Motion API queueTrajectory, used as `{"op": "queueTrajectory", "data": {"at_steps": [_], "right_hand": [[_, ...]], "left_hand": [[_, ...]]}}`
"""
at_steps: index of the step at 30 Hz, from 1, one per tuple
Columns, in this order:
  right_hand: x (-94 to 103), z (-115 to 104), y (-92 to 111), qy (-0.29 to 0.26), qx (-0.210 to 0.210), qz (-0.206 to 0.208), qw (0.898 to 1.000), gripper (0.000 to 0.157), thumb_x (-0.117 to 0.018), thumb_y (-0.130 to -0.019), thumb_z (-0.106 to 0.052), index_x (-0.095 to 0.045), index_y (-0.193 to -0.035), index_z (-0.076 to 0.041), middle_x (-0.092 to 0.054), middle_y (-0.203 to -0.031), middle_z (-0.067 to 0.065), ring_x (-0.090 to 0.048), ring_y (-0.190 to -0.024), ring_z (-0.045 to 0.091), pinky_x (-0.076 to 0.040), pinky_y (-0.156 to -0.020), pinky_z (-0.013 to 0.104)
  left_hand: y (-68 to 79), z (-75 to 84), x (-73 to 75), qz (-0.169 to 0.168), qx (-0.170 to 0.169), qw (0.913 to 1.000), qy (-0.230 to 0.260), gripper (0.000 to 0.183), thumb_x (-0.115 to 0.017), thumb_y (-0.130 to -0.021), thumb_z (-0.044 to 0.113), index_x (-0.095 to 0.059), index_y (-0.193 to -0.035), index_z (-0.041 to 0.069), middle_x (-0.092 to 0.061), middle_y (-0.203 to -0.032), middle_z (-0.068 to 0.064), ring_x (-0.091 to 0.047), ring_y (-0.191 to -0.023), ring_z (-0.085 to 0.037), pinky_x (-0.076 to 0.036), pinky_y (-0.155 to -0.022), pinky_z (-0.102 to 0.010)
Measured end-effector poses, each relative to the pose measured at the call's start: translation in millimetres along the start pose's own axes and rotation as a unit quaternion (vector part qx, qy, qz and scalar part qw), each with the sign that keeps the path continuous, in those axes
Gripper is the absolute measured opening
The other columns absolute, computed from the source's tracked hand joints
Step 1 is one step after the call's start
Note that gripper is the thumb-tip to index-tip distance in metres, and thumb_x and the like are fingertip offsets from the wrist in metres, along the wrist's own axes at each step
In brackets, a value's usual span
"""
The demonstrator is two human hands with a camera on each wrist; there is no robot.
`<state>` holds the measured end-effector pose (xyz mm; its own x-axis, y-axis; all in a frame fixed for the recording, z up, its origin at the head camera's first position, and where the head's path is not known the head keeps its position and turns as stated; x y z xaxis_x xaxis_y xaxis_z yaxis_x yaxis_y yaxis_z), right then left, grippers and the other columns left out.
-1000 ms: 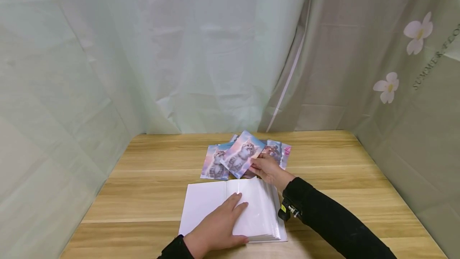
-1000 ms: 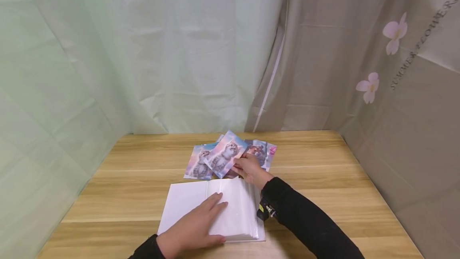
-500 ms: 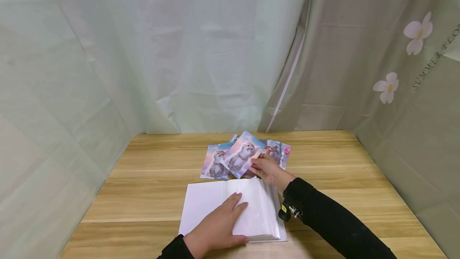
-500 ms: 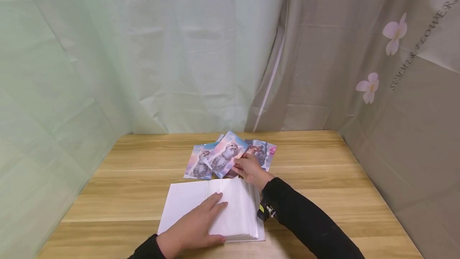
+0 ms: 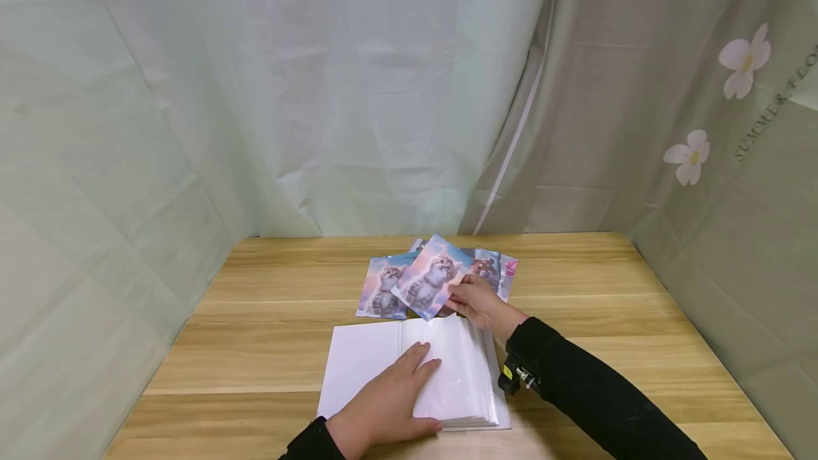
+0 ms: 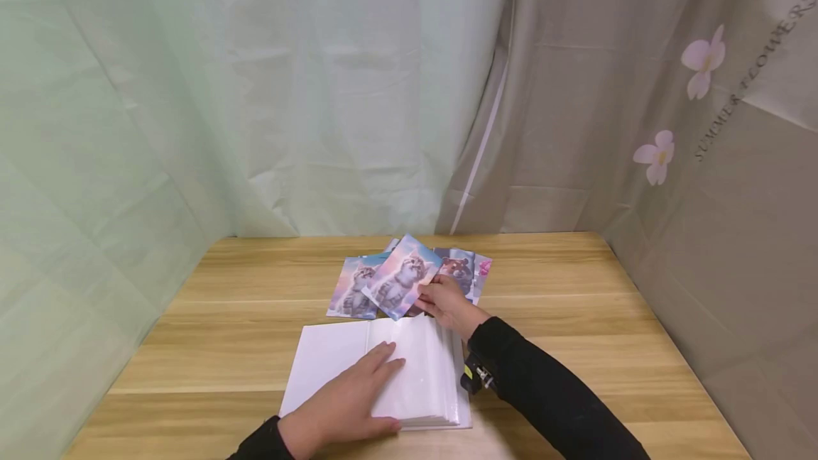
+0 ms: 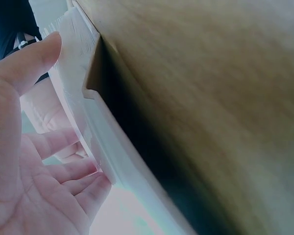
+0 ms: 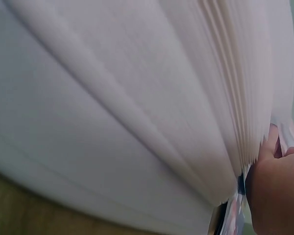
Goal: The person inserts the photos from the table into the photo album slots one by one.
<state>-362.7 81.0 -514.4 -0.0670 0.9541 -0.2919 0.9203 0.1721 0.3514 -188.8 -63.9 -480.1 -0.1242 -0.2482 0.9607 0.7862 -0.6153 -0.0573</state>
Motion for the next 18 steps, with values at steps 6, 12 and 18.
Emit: {"op": "queueTrajectory", "data": {"at_steps": [6,12,18], "right_hand": [[3.5,0.6,1.5,0.03,0.001,-0.004,1.0,0.016,-0.054,-0.099,0.004,-0.04,-0.099,-0.002,-0.049,-0.084,0.008,-0.055,-0.071,0.015,-0.057,-0.071,0.026],[7.7,-0.8,1.5,0.058,0.001,-0.001,0.998,0.016,-0.057,-0.098,0.002,-0.042,-0.096,-0.002,-0.051,-0.085,0.009,-0.058,-0.071,0.015,-0.057,-0.068,0.024],[10.5,-3.8,1.9,0.081,0.011,-0.006,0.997,0.016,-0.057,-0.098,0.002,-0.042,-0.1,-0.001,-0.052,-0.086,0.008,-0.058,-0.07,0.014,-0.056,-0.066,0.023]], "left_hand": [[0.3,1.4,0.6,0.007,-0.003,1.0,-0.004,0.087,-0.074,-0.082,0.058,-0.047,-0.147,0.007,-0.038,-0.155,-0.019,-0.035,-0.145,-0.031,-0.038,-0.113,-0.04],[0.7,2.5,1.2,0.009,-0.005,0.9999,-0.005,0.086,-0.074,-0.082,0.058,-0.048,-0.146,0.007,-0.038,-0.155,-0.02,-0.035,-0.145,-0.032,-0.039,-0.112,-0.04],[0.1,3.0,0.4,0.009,-0.01,0.9999,-0.007,0.086,-0.074,-0.082,0.057,-0.048,-0.146,0.007,-0.038,-0.155,-0.02,-0.034,-0.145,-0.034,-0.039,-0.112,-0.04]]}}
Point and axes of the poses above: each hand's wrist, its own y-axis away from the middle knuckle, its own x-axis out of the back of the hand, z = x × y, the point moved 7 cm from there along -y, towards the middle knuckle
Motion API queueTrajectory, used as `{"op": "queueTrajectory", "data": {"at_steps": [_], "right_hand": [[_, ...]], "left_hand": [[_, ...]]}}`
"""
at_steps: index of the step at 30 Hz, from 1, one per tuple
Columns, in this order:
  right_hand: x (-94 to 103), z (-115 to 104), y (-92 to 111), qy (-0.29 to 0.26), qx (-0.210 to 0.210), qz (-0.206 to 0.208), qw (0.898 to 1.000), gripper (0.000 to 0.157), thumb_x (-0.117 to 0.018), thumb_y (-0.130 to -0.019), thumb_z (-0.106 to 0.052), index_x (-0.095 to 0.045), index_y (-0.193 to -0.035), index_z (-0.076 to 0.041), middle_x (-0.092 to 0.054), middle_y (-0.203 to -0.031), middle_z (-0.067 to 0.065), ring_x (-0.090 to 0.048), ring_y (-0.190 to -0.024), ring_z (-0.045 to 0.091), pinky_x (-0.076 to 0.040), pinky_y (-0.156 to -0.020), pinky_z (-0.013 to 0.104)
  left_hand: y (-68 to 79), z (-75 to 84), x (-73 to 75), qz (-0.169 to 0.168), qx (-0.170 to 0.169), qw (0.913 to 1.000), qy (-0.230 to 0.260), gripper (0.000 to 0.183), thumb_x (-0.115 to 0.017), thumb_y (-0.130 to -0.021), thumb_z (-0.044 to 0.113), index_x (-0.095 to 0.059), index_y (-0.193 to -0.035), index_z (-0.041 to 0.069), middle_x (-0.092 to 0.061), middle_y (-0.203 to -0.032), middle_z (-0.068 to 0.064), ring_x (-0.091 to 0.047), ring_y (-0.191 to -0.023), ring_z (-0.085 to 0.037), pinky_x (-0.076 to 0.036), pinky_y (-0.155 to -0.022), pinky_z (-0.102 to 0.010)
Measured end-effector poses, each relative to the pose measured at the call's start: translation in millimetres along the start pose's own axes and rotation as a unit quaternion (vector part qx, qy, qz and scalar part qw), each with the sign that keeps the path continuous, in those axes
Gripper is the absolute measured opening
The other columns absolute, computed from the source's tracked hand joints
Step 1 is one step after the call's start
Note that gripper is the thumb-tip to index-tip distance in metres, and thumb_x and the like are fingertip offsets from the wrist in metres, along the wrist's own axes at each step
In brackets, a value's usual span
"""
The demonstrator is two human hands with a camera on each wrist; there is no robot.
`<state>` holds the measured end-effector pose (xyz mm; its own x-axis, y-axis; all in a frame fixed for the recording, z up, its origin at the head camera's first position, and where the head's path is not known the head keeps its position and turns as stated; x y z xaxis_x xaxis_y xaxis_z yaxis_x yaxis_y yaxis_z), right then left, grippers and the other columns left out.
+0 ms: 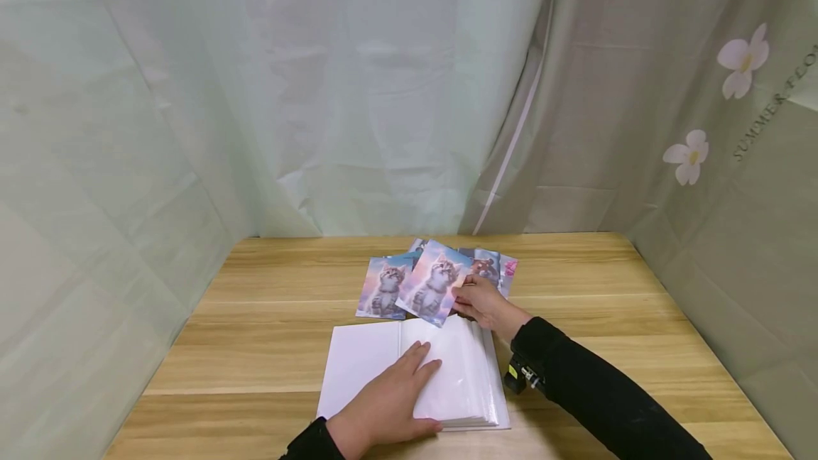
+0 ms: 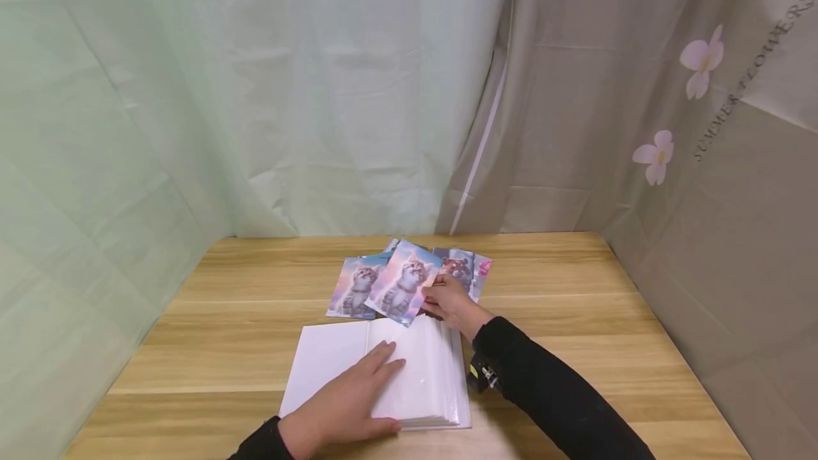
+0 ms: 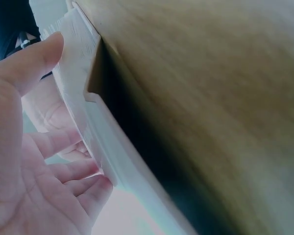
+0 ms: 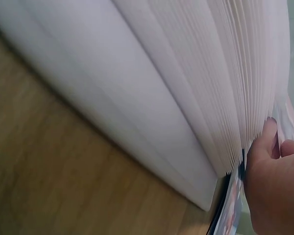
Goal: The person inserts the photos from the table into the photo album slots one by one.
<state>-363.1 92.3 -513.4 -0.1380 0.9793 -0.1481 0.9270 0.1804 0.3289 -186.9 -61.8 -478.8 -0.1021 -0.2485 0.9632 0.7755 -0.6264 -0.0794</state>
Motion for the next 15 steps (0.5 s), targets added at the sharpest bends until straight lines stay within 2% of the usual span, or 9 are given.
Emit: {"op": "queueTrajectory", "data": {"at_steps": [15], "right_hand": [[9.0,-3.2,2.6,0.018,0.007,0.01,1.0,0.017,-0.058,-0.098,0.001,-0.042,-0.103,-0.003,-0.054,-0.088,0.007,-0.059,-0.071,0.014,-0.056,-0.068,0.024]], "left_hand": [[-0.6,1.9,0.8,-0.01,-0.001,0.9999,-0.005,0.086,-0.073,-0.083,0.058,-0.048,-0.147,0.007,-0.036,-0.156,-0.021,-0.033,-0.145,-0.035,-0.039,-0.112,-0.04]]}}
Point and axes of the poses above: each hand's wrist, its own y-axis away from the middle knuckle, its own x-axis out of the back of the hand, z = x × y, the point moved 7 cm from there along -y, towards the middle knuckle
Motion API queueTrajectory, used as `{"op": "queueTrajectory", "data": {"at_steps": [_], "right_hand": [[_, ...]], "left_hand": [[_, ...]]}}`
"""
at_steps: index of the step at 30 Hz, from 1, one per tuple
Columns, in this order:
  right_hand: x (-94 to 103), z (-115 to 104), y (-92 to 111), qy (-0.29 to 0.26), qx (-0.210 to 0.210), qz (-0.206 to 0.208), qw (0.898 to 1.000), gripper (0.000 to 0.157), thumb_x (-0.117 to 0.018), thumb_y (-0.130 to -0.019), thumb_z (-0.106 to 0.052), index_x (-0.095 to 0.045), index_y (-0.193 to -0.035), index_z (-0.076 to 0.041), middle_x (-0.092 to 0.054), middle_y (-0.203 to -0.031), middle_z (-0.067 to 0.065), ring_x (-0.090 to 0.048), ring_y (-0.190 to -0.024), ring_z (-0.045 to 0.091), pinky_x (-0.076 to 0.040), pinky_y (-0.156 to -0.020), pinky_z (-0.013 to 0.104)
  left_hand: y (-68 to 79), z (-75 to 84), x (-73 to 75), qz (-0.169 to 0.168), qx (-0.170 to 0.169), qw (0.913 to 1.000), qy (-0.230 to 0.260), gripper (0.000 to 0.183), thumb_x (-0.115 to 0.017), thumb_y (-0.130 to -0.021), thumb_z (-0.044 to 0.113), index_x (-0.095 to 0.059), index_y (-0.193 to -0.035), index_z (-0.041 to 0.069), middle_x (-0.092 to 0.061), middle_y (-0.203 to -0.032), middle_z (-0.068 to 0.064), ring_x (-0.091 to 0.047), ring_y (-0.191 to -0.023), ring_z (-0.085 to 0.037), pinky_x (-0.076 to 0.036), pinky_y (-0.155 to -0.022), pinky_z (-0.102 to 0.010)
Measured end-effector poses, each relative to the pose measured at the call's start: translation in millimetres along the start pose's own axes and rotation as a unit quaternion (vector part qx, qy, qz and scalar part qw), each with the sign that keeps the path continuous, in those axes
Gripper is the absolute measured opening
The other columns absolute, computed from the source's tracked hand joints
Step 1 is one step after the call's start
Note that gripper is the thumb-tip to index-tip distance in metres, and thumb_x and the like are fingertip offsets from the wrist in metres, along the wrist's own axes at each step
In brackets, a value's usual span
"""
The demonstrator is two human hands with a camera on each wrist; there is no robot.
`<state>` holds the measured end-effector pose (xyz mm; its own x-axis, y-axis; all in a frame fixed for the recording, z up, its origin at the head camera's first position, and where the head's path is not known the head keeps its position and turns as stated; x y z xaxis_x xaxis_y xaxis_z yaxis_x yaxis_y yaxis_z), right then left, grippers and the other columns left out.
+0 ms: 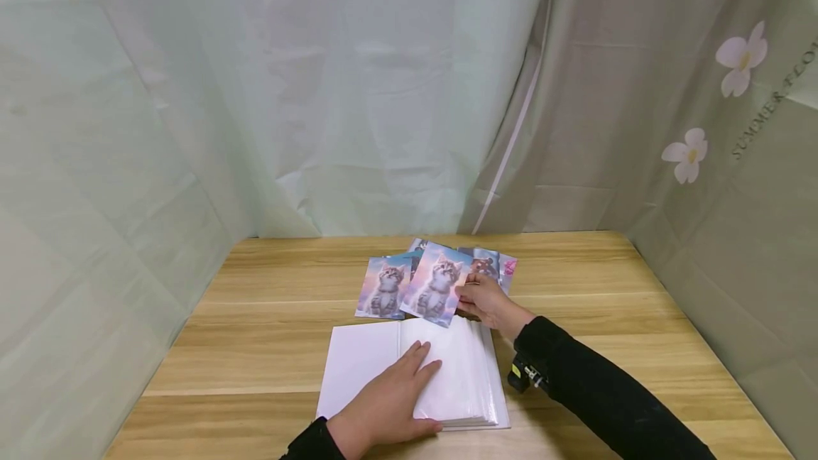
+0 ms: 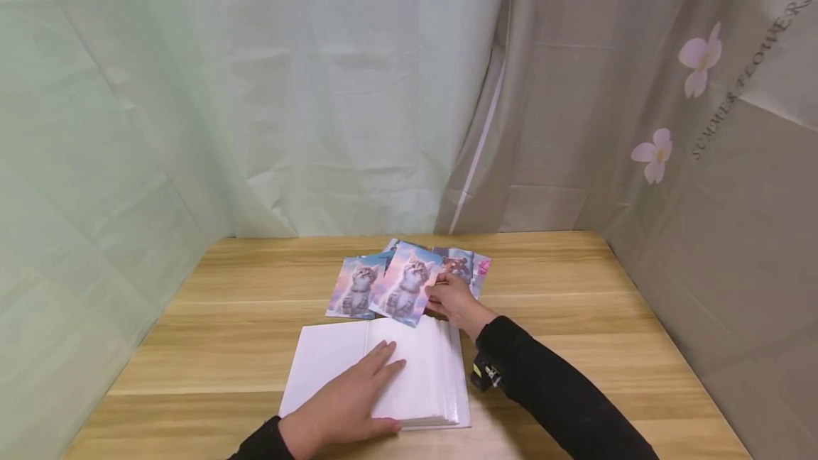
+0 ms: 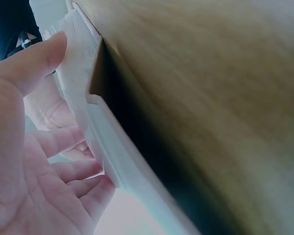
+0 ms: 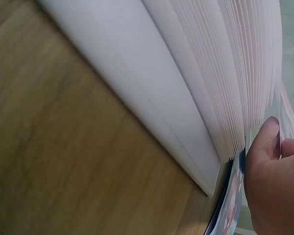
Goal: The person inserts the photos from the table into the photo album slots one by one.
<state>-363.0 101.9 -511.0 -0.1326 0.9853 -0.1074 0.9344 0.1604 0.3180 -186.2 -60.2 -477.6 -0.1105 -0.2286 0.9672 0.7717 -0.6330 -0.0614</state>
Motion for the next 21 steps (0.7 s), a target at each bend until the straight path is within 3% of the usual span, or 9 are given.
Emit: {"op": "queueTrajectory", "data": {"at_steps": [16,21], "right_hand": [[1.5,-4.5,-5.3,0.006,0.014,-0.014,1.0,0.018,-0.057,-0.098,0.002,-0.041,-0.104,-0.002,-0.054,-0.089,0.007,-0.057,-0.071,0.015,-0.055,-0.067,0.025],[0.9,-11.3,-5.1,0.034,0.025,-0.007,0.999,0.019,-0.058,-0.096,0.004,-0.04,-0.096,-0.003,-0.05,-0.084,0.007,-0.053,-0.071,0.016,-0.055,-0.064,0.025]], "left_hand": [[-0.4,-1.8,-0.8,-0.004,0.001,1.0,0.001,0.088,-0.073,-0.083,0.058,-0.046,-0.148,0.007,-0.035,-0.157,-0.02,-0.032,-0.146,-0.034,-0.038,-0.113,-0.039],[0.1,-3.4,-1.1,-0.003,0.003,0.9999,0.011,0.088,-0.072,-0.084,0.058,-0.043,-0.15,0.007,-0.033,-0.158,-0.02,-0.029,-0.147,-0.033,-0.037,-0.114,-0.04]]}}
Point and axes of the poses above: each hand's wrist, its own y-axis away from the middle knuckle, its own x-axis out of the back of the hand, z = x × y, the point moved 7 cm from there along -y, towards the middle knuckle
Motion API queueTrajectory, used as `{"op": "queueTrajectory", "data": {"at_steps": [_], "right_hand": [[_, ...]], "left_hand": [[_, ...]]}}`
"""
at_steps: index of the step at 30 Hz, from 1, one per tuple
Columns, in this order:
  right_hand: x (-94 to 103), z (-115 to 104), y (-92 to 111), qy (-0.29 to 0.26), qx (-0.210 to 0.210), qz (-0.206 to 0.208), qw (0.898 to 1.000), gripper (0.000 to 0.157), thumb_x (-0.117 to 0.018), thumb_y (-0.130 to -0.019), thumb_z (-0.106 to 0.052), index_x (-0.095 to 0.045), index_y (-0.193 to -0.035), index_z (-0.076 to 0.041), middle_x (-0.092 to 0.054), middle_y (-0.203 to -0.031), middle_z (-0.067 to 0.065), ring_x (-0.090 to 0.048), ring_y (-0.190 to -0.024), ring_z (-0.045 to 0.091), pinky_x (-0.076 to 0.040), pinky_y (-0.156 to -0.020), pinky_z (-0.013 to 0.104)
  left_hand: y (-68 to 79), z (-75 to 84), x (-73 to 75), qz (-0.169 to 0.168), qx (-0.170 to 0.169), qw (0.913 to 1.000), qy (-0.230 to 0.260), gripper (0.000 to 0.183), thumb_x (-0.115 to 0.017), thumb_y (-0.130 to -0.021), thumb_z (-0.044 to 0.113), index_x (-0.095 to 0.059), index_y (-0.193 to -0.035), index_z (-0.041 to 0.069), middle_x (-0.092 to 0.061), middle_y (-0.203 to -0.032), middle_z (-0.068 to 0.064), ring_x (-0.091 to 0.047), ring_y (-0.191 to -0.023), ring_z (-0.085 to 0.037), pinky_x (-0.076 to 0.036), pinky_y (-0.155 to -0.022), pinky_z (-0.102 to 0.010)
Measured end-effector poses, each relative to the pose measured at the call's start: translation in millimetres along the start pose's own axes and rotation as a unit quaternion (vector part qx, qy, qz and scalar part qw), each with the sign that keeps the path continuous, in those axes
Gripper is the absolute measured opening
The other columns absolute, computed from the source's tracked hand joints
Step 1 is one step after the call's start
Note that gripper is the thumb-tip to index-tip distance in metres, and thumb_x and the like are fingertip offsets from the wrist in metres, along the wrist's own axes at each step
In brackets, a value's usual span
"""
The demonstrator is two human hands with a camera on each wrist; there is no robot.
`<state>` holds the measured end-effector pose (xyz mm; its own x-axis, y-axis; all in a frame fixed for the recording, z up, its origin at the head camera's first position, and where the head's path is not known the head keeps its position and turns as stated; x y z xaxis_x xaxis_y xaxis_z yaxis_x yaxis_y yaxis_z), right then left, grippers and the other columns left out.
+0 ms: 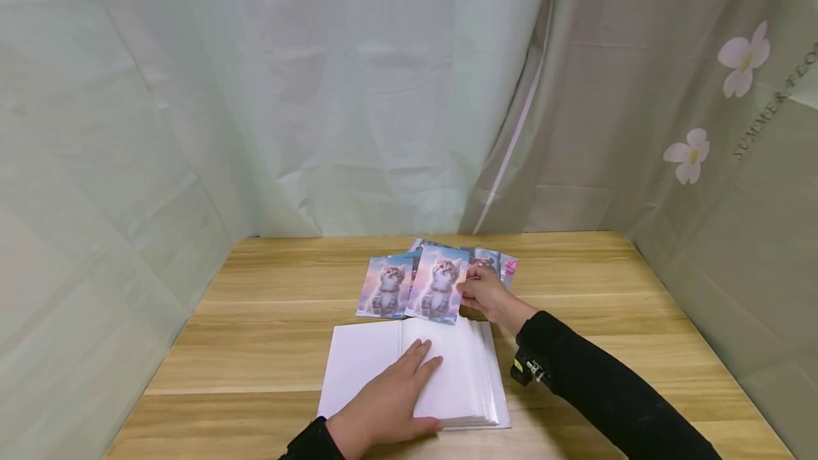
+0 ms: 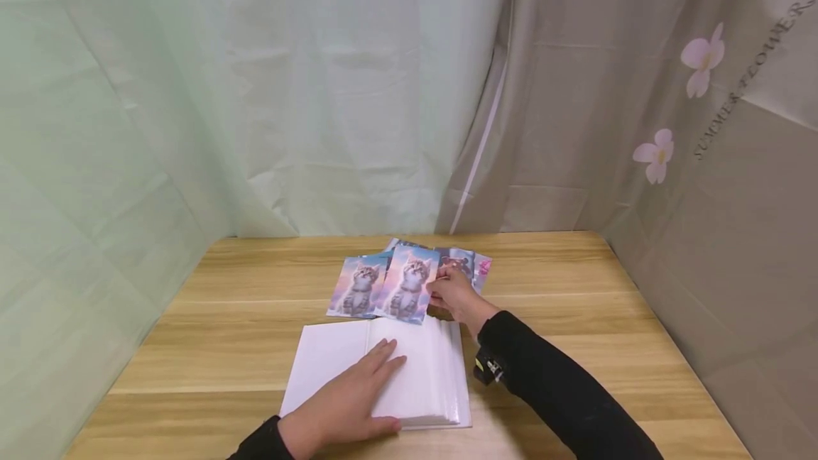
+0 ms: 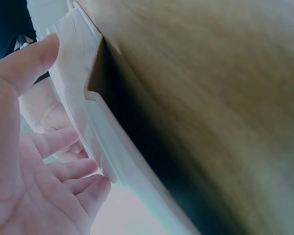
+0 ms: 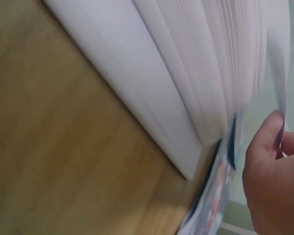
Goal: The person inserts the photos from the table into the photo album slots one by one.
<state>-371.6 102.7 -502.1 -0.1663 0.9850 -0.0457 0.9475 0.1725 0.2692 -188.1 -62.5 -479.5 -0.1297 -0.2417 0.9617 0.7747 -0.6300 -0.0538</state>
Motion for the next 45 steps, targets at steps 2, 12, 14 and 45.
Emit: {"op": "queueTrajectory", "data": {"at_steps": [2,12,14,45], "right_hand": [[-0.6,-4.1,-0.4,0.022,0.008,0.004,1.0,0.019,-0.059,-0.095,0.004,-0.041,-0.093,-0.002,-0.05,-0.082,0.007,-0.053,-0.069,0.016,-0.055,-0.063,0.027],[-3.1,-21.3,-3.1,0.108,0.024,-0.009,0.994,0.014,-0.062,-0.094,0.004,-0.048,-0.096,-0.001,-0.05,-0.078,0.007,-0.056,-0.07,0.022,-0.059,-0.07,0.039],[-4.0,-24.3,-3.1,0.113,0.026,-0.015,0.993,0.014,-0.061,-0.094,0.005,-0.048,-0.095,-0.001,-0.048,-0.078,0.006,-0.056,-0.071,0.021,-0.059,-0.073,0.041],[-12.7,-33.4,-3.3,0.168,0.032,-0.071,0.983,0.017,-0.065,-0.09,0.008,-0.054,-0.102,0.004,-0.054,-0.084,0.006,-0.061,-0.075,0.018,-0.06,-0.079,0.041]], "left_hand": [[0.1,0.1,-0.1,0.001,0.0,1.0,0.0,0.087,-0.071,-0.085,0.058,-0.043,-0.15,0.007,-0.033,-0.159,-0.02,-0.029,-0.147,-0.033,-0.037,-0.114,-0.04],[0.5,1.8,-1.7,0.012,-0.01,0.9999,-0.006,0.086,-0.07,-0.085,0.059,-0.044,-0.149,0.007,-0.033,-0.158,-0.02,-0.03,-0.147,-0.034,-0.037,-0.114,-0.041],[1.2,2.2,-2.0,0.016,-0.014,0.9997,-0.008,0.086,-0.069,-0.086,0.06,-0.044,-0.149,0.007,-0.033,-0.158,-0.02,-0.03,-0.147,-0.035,-0.038,-0.113,-0.042],[3.1,4.4,-1.0,0.008,-0.013,0.9999,-0.005,0.082,-0.067,-0.089,0.058,-0.043,-0.149,0.008,-0.033,-0.158,-0.02,-0.03,-0.147,-0.035,-0.036,-0.114,-0.041]]}}
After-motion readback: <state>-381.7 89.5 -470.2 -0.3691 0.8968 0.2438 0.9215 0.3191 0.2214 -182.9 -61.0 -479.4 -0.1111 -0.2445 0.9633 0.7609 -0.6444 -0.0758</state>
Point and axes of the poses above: each hand's wrist, its own y-axis away from the middle knuckle, its own x-axis out of the back of the hand, z = x × y, the point moved 7 cm from there along -y, towards the middle knuckle
